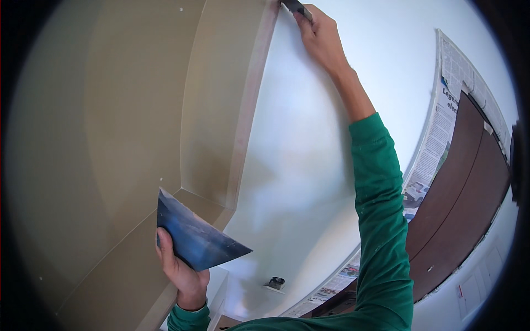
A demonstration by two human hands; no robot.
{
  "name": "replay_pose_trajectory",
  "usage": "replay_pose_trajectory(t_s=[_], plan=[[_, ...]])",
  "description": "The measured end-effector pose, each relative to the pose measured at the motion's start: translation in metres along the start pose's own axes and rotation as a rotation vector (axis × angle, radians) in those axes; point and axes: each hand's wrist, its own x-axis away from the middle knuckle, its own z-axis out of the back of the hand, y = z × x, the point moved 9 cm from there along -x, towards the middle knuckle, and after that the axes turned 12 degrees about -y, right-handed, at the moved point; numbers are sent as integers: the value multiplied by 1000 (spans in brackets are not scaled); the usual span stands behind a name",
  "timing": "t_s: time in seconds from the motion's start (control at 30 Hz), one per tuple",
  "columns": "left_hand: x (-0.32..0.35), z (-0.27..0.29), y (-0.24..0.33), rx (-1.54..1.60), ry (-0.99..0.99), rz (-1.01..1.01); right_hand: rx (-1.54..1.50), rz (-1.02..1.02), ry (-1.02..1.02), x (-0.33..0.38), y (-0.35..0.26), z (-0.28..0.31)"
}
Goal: The person scrapes excess material from the edge of an architectural structure using dual hand scrapers.
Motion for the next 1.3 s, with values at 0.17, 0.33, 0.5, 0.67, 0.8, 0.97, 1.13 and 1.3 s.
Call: replay_pose_trajectory(t_s=[0.17, 0.33, 0.5, 0.67, 0.8, 0.97, 1.13, 1.3], plan=[[1, -1, 0, 0, 26, -1, 18, -115, -55, 8, -10, -4], [-1, -2, 0, 5, -1, 7, -7, -102, -70, 15, -22, -6], [0, -8, 1, -18, 1, 3, -20, -37, -44, 25, -30, -6], [0, -2, 1, 0, 50, -6, -38, -31, -77, 32, -41, -17], [0, -1, 0, -1, 40, -8, -65, -44, -98, 39, -43, -17], [0, 0, -2, 7, 55, 7, -69, -97, -133, 48, -50, -20], [-1, 5, -2, 15, 73, -2, -57, -93, -158, 61, -59, -21], [-3, 3, -11, 56, 27, 53, -13, 50, -23, 94, -82, 12]])
